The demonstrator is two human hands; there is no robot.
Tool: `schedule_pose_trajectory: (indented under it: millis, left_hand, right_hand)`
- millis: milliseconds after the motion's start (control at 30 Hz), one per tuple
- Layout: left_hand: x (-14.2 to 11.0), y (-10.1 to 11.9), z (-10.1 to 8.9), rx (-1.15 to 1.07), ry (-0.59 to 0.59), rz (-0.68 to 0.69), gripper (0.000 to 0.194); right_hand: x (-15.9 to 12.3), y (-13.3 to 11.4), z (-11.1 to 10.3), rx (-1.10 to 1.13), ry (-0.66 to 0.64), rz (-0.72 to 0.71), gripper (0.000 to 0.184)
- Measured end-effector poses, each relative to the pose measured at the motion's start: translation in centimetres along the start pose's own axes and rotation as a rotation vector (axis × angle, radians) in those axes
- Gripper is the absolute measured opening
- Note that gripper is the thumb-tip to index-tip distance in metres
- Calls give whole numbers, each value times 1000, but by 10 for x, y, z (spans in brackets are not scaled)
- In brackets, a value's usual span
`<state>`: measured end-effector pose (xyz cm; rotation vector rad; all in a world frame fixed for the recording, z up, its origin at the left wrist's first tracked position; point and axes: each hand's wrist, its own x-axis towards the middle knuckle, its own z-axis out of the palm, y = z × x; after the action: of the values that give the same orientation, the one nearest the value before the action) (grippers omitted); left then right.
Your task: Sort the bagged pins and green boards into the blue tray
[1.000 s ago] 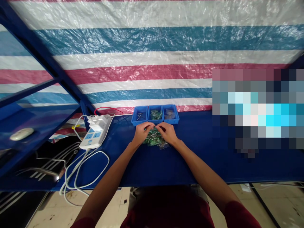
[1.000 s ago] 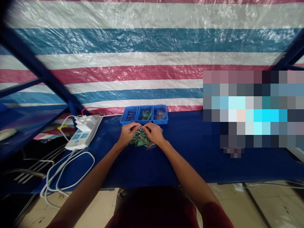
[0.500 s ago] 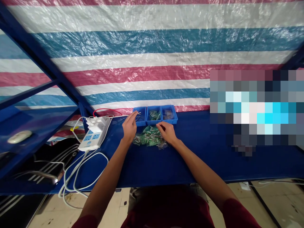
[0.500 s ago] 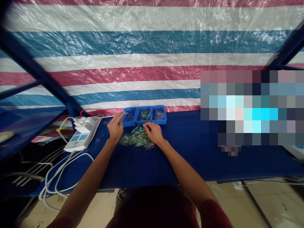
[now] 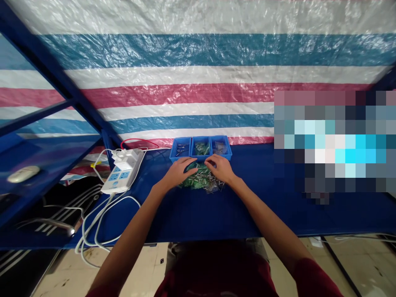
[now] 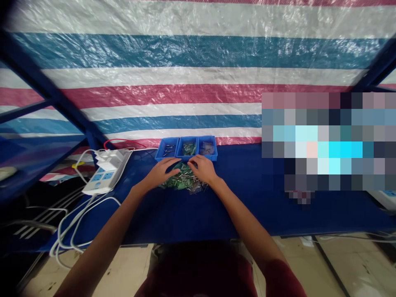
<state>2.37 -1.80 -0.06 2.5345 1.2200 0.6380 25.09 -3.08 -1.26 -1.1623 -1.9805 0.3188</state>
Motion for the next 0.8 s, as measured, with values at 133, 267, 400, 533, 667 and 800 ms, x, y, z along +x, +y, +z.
schedule_pose_trajectory:
  millis: [133,267,400,533,667,800]
  left_hand:
    - [-37,2,7,145,-64,-180,85]
    - [-63,-3,24,204,-167,-280,92]
    - [-59,-4,37,207,-158,-207,92]
    - [-43,-1,40,139,-174,-196,94]
    - [-33,1,44,89,-170,-163,91]
    - [-29,-1,47,71,-153,-163,83]
  right_hand:
    - [-17,9,-16,-84,-204,-83,37]
    - [-48,19,-12,-213,-364,-76,89]
    - [-61,23,-1,-284,-459,-12,104]
    - [-55,20,4,-304,-495,7,105]
    - [-48,16,7,-326,-504,56,104]
    - [-45,15,13,-328,-475,94,98]
